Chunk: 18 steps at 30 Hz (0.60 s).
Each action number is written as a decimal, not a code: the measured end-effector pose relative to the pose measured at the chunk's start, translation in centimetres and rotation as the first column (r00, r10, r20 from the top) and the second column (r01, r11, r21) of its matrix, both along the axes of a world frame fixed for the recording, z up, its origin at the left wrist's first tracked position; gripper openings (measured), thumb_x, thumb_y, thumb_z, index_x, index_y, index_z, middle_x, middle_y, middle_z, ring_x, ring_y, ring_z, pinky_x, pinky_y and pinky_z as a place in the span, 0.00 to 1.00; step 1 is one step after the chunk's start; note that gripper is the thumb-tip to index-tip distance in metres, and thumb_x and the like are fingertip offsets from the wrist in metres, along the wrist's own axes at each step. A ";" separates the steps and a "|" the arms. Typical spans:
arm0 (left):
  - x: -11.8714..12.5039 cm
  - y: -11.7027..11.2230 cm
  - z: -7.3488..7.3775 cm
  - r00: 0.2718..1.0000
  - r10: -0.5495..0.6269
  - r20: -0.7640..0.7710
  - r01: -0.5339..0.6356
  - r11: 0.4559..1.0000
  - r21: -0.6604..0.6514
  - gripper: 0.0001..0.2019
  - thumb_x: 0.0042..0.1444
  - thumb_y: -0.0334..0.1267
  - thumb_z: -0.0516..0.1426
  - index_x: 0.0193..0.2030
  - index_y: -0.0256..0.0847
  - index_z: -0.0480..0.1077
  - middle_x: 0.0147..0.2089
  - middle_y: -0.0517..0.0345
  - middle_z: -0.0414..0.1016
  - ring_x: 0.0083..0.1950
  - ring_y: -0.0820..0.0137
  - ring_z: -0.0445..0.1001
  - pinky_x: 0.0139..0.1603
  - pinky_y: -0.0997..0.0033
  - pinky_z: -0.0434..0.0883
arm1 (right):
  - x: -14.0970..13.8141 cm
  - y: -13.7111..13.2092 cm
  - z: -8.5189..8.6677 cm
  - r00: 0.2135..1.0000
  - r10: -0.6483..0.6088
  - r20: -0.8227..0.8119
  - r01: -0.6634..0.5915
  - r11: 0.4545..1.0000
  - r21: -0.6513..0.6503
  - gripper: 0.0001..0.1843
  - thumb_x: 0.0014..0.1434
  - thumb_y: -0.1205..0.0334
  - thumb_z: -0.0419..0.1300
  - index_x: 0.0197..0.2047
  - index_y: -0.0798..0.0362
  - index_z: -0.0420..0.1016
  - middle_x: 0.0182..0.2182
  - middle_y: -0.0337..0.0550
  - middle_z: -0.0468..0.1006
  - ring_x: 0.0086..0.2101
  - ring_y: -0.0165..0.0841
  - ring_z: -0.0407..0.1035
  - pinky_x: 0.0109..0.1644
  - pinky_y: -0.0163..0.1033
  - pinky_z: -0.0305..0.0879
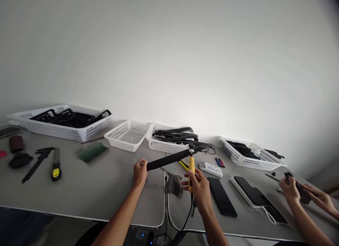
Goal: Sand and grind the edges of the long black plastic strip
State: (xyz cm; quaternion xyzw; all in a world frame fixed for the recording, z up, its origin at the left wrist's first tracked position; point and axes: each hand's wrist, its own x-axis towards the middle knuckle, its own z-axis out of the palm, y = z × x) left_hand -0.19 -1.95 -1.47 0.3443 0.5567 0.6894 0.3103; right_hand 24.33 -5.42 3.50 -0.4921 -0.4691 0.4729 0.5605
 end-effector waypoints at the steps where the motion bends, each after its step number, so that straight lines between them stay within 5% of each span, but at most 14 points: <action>1: 0.0 0.0 0.0 1.000 -0.001 -0.003 0.001 1.000 0.002 0.15 0.53 0.43 0.54 0.21 0.47 0.53 0.16 0.69 0.49 0.17 0.74 0.51 0.18 0.73 0.52 | 0.1 0.1 0.1 1.000 0.005 -0.026 -0.005 1.000 -0.004 0.40 0.49 0.34 0.72 0.55 0.55 0.74 0.33 0.45 0.82 0.28 0.44 0.80 0.28 0.45 0.80; 18: 0.0 -0.2 0.2 1.000 -0.012 0.022 0.011 1.000 0.016 0.15 0.54 0.43 0.53 0.21 0.47 0.51 0.16 0.69 0.47 0.17 0.75 0.50 0.18 0.74 0.51 | 2.6 2.1 1.6 0.968 -0.144 -0.206 0.148 0.989 0.003 0.32 0.46 0.39 0.75 0.45 0.53 0.76 0.34 0.41 0.82 0.29 0.40 0.81 0.27 0.40 0.80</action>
